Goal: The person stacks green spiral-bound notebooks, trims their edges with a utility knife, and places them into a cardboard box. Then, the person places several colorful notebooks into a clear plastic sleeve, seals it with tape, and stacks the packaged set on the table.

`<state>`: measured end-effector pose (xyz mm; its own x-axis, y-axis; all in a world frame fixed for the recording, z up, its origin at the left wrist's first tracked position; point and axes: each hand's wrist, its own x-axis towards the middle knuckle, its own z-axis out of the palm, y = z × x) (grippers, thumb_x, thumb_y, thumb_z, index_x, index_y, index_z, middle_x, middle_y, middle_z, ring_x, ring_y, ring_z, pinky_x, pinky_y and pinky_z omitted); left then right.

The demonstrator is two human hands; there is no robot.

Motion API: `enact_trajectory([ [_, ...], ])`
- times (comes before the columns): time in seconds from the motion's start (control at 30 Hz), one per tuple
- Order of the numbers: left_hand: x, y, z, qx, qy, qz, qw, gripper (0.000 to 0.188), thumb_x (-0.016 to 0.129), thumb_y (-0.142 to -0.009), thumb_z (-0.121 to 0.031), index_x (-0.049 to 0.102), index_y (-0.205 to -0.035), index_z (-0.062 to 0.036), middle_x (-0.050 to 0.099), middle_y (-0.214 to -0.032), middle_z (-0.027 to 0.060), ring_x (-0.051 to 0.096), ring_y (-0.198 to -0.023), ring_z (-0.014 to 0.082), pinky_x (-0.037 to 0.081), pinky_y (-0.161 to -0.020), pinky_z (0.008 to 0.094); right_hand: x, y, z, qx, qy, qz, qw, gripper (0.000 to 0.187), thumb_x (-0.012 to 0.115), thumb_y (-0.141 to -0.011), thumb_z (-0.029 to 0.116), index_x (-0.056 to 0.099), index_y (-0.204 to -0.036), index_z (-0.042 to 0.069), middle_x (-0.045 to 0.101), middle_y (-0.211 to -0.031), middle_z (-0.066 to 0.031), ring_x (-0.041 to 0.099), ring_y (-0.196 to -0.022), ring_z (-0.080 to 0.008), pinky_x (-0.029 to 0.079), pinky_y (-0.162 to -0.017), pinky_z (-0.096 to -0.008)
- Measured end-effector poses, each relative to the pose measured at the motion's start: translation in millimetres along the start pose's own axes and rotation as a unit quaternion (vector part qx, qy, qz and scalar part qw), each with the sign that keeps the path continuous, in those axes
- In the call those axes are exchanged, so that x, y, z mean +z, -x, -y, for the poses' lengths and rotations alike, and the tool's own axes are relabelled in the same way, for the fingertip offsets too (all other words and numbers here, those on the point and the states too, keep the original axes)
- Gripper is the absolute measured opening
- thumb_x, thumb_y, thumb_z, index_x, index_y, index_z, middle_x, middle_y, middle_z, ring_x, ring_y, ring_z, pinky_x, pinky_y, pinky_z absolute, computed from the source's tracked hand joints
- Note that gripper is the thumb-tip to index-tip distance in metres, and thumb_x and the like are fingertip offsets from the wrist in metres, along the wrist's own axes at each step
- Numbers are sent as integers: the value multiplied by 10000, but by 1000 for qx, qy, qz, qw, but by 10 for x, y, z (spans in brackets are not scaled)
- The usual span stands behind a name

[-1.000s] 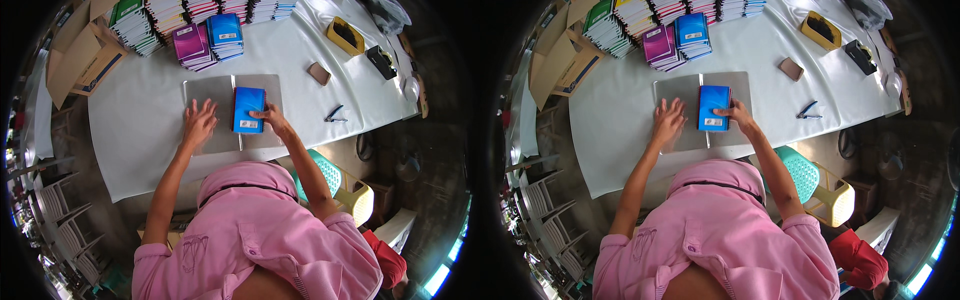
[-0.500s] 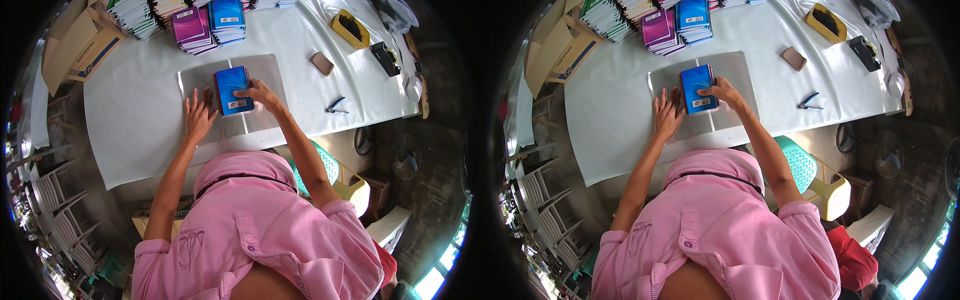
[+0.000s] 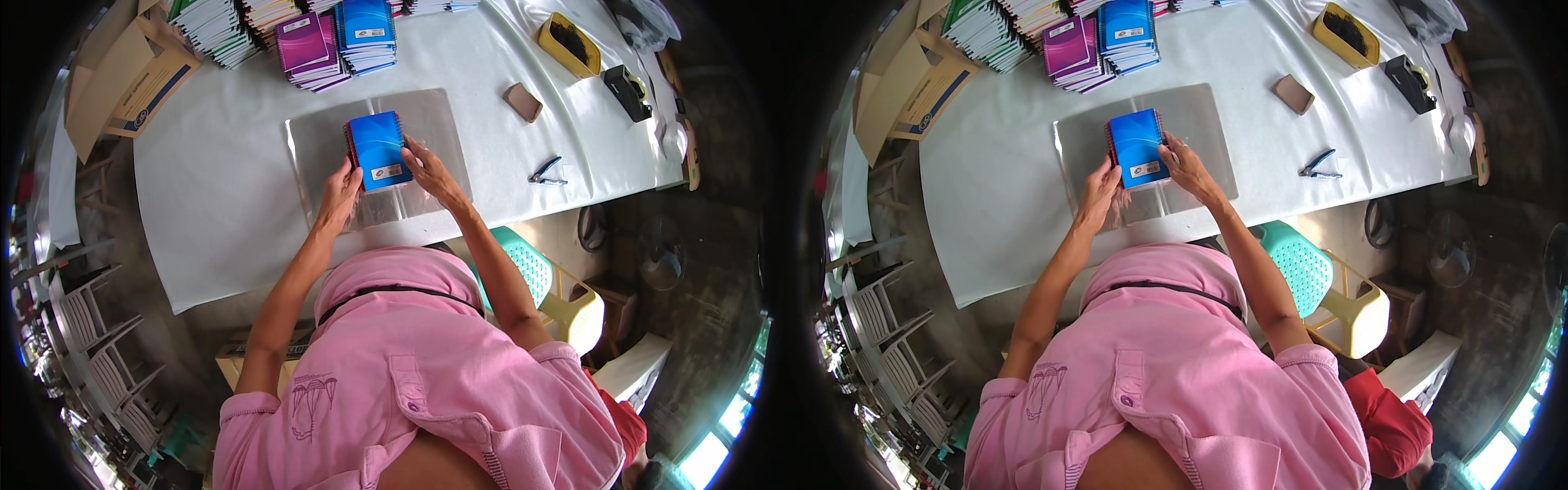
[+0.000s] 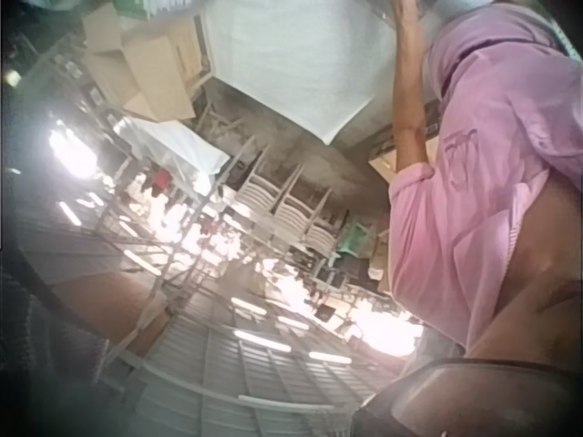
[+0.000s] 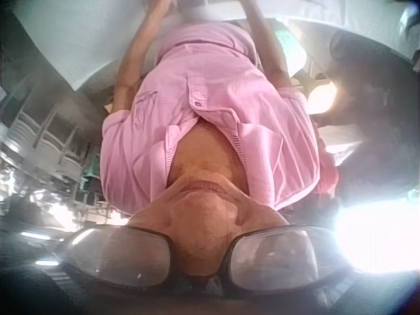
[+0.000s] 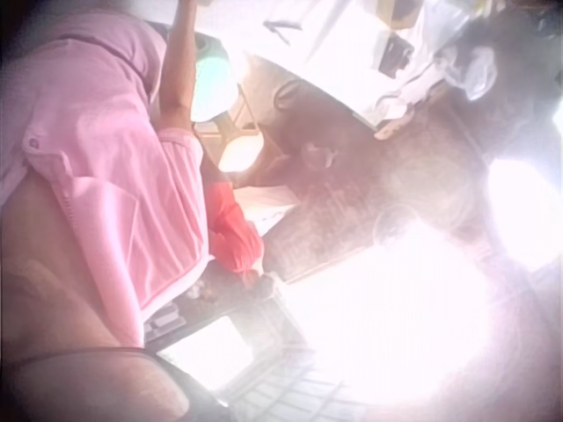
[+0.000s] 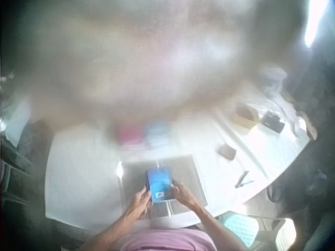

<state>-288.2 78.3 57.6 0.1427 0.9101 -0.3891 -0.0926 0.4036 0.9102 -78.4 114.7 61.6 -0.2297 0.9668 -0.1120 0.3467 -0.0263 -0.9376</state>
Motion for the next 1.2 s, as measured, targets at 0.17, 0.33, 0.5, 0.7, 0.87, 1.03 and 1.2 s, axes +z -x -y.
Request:
enact_trajectory([
  [0.17,4,48,1,-1,28,-12,1000,548,529,-983,-231,332,-1431,14,572,-1144,56,545,-1004,95,469,-870,243,-7,39,-19,9,-32,11,999,588,453,-986,388,419,-1351,-71,504,-1320,-272,502,-1236,-329,381,-1031,-371],
  [0.33,-40,43,28,-8,15,-5,1000,592,545,-973,-239,295,-1443,20,558,-1203,79,551,-1056,126,465,-929,282,10,75,28,16,-54,-3,998,533,503,-970,354,475,-1309,-56,565,-1240,-274,558,-1158,-345,421,-981,-364],
  [0.5,17,103,-49,5,83,-12,996,540,550,-976,-270,383,-1392,30,576,-1192,60,505,-1060,100,395,-930,250,-280,264,-224,99,399,-306,859,404,687,-826,236,586,-1136,-3,567,-1125,-202,550,-1038,-357,469,-795,-463],
  [0.7,13,45,-54,-20,105,4,994,652,554,-970,-303,262,-1460,14,532,-1291,97,482,-1146,142,364,-994,319,-516,259,-380,221,349,-226,882,418,770,-728,261,581,-1009,16,562,-1080,-173,541,-1017,-339,463,-775,-473],
  [0.87,23,74,-140,-46,81,0,996,700,560,-960,-304,207,-1469,22,454,-1375,129,453,-1254,187,350,-1068,362,-529,262,-316,266,263,-268,888,377,822,-642,245,600,-842,15,677,-827,-120,663,-761,-284,520,-686,-379],
  [1.03,-6,50,-107,-25,78,2,997,749,613,-931,-309,215,-1463,37,478,-1353,120,467,-1228,169,356,-1037,315,-425,258,-171,186,245,-274,911,217,763,-653,115,609,-763,8,651,-800,-199,638,-778,-375,494,-675,-443],
  [1.2,56,-34,-15,28,33,-8,999,718,659,-903,-262,291,-1430,57,588,-1231,116,568,-1075,148,430,-941,257,-409,337,-183,93,334,-300,889,80,657,-717,19,607,-773,-8,616,-780,-216,608,-732,-388,474,-644,-453],
])
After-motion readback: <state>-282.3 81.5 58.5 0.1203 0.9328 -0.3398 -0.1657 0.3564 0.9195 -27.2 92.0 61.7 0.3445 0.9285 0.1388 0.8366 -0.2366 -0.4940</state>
